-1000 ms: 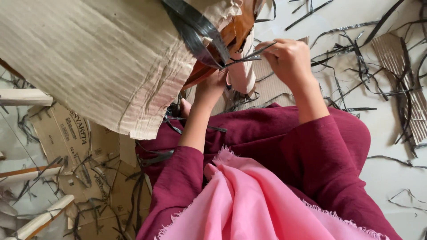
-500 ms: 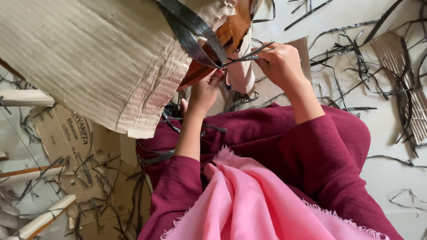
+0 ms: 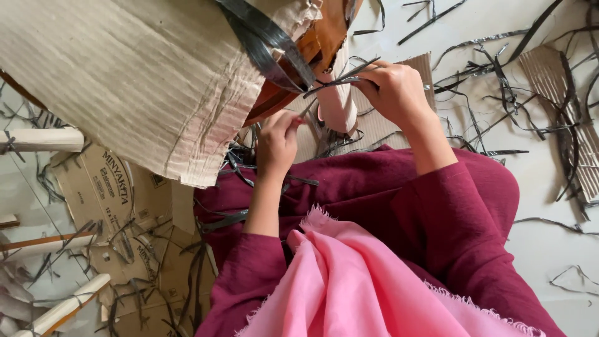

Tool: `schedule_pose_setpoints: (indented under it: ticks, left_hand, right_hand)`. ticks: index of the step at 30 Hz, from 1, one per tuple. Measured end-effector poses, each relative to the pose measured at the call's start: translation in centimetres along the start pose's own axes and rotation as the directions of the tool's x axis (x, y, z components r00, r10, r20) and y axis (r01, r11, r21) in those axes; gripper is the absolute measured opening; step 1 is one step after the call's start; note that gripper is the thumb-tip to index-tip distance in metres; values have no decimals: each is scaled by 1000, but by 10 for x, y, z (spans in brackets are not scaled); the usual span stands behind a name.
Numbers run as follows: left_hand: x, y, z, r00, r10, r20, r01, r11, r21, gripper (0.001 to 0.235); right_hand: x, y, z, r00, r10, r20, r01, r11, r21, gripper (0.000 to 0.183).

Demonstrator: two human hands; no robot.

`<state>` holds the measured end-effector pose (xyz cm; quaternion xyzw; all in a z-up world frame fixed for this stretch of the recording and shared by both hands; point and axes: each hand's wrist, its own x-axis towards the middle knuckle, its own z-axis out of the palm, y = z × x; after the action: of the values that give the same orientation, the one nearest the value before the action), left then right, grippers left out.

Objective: Tying thin flexible strips onto a frame to secure them as part of a manual assembly process.

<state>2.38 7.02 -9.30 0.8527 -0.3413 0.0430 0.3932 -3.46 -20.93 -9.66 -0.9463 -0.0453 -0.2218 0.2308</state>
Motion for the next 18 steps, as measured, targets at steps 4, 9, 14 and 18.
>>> schedule_pose_setpoints:
  ticks: [4,9,14,18]
  left_hand:
    - [-23,2,-7,992,108,70,-114,990,78,18]
    - [-62,-16,6,984,76,163,-104,980,172,17]
    - [-41,37,-1,929,370,22,-366,926,-92,8]
    - [-13,55,18,916,400,-4,-396,904,-160,13]
  right_hand:
    - [-2,-3,-12,993,93,72,-100,990,101,15]
    - [-10,-16,-32,978,156,142,-183,962,202,12]
    - [-25,-35,-31,895,287,341,-354,923,152,21]
    - [-26,-62,-37,890,253,380,-276,961,6,25]
